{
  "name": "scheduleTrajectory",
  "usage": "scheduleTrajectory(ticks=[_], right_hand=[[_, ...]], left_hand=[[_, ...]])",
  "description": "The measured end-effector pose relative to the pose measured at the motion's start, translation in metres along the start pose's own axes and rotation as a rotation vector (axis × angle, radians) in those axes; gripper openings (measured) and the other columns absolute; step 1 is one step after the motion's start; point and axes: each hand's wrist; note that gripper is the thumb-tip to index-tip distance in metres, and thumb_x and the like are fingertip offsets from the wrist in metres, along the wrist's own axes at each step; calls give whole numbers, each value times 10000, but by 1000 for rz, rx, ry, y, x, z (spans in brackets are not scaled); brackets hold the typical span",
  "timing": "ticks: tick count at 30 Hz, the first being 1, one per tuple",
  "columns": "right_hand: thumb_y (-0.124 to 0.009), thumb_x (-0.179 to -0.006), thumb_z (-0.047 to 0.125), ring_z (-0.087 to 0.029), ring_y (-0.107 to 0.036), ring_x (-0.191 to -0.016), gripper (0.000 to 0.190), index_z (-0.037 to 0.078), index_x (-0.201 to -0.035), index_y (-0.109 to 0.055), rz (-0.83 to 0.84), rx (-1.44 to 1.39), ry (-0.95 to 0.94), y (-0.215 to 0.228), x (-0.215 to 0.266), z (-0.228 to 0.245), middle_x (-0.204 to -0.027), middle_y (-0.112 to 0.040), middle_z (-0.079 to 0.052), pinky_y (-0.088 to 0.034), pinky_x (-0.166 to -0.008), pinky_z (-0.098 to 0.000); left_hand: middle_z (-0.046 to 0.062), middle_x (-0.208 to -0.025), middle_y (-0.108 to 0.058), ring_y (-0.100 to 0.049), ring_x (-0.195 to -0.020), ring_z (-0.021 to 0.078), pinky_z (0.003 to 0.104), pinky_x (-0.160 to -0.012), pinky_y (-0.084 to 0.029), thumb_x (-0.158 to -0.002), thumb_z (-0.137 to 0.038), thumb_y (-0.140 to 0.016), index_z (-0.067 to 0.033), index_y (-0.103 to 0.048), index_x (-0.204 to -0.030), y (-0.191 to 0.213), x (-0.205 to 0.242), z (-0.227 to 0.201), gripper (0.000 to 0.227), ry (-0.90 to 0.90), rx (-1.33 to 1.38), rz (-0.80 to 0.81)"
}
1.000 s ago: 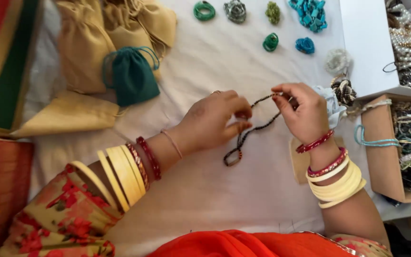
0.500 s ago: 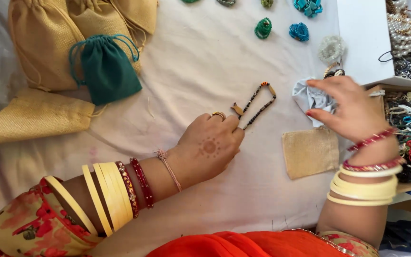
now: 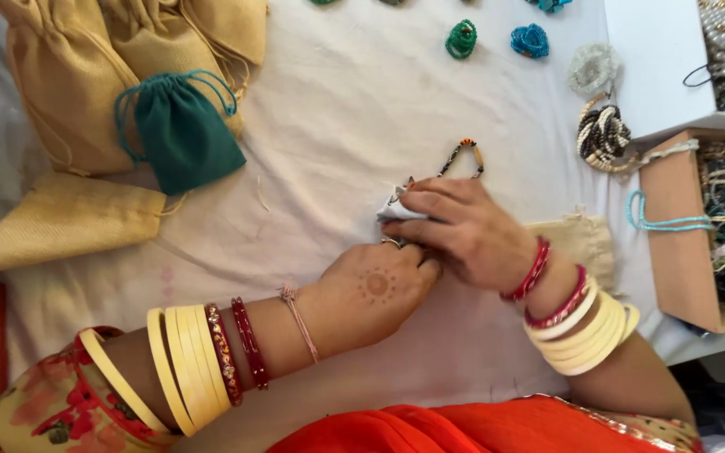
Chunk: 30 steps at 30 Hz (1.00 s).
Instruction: Cleaning a beaded necklace with a cloth and organizing jewelry items into small plastic bags.
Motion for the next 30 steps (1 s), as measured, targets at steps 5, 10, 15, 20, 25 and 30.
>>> scheduleTrajectory(ticks=[5, 10, 15, 20, 25, 30], right_hand=[[-666, -812, -83, -343, -618, -1168, 481, 99, -1255, -716, -58, 94, -86, -13, 37, -77, -1283, -677, -144, -536, -1015, -459], [-647, -888, -138, -321, -634, -1098, 443, 111, -1237, -760, -230, 163, -357, -4, 41, -71, -1227, -686, -175, -561, -949, -399], [-669, -777, -73, -331, -633, -1063, 471, 115, -1202, -747, -32, -53, -41, 3, 9, -2, -1160, -691, -173, -561, -916, -433], [-722, -840, -25, -359, -623, -1067, 393, 137, -1196, -762, -51, 91, -152, -6, 37, -72, -1120, -676, -169, -559, -904, -444], [-686, -898, -81, -329, -653, -1136, 427, 173, -1229, -773, -272, 262, -551, 12, 69, -104, -1217, -675, -166, -570, -971, -434], [-751, -836, 37, -291, -648, -1021, 301, 136, -1121, -748, -145, -65, -220, 7, 21, -26, -1102, -678, -120, -563, -888, -397]], left_hand=[[139, -900, -654, -687, -798, 329, 430, -698, -558, -804, -61, -638, -41, -617, -928, 12, -1, -2, 127, -3, 128, 66], [138, -892, -674, -691, -803, 336, 442, -693, -550, -865, -134, -649, -51, -621, -922, 10, -1, -1, 103, 15, 161, 58], [122, -860, -686, -695, -791, 321, 442, -663, -553, -885, -160, -646, -47, -620, -981, 10, -1, -2, 151, 40, 112, 72], [113, -846, -702, -706, -819, 317, 442, -693, -563, -864, -204, -668, -38, -617, -889, 11, -2, 0, 176, 47, 124, 100], [116, -850, -707, -713, -793, 320, 447, -671, -561, -881, -251, -665, -54, -631, -925, 23, -3, -4, 205, 155, 76, 159], [116, -840, -729, -717, -751, 337, 454, -650, -562, -910, -322, -640, -85, -683, -888, 37, -9, 9, 242, 315, -10, 113]])
Point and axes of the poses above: each hand's wrist, its own x-axis away from the middle knuckle, its own y-axis out of the back of the hand, z = x × y
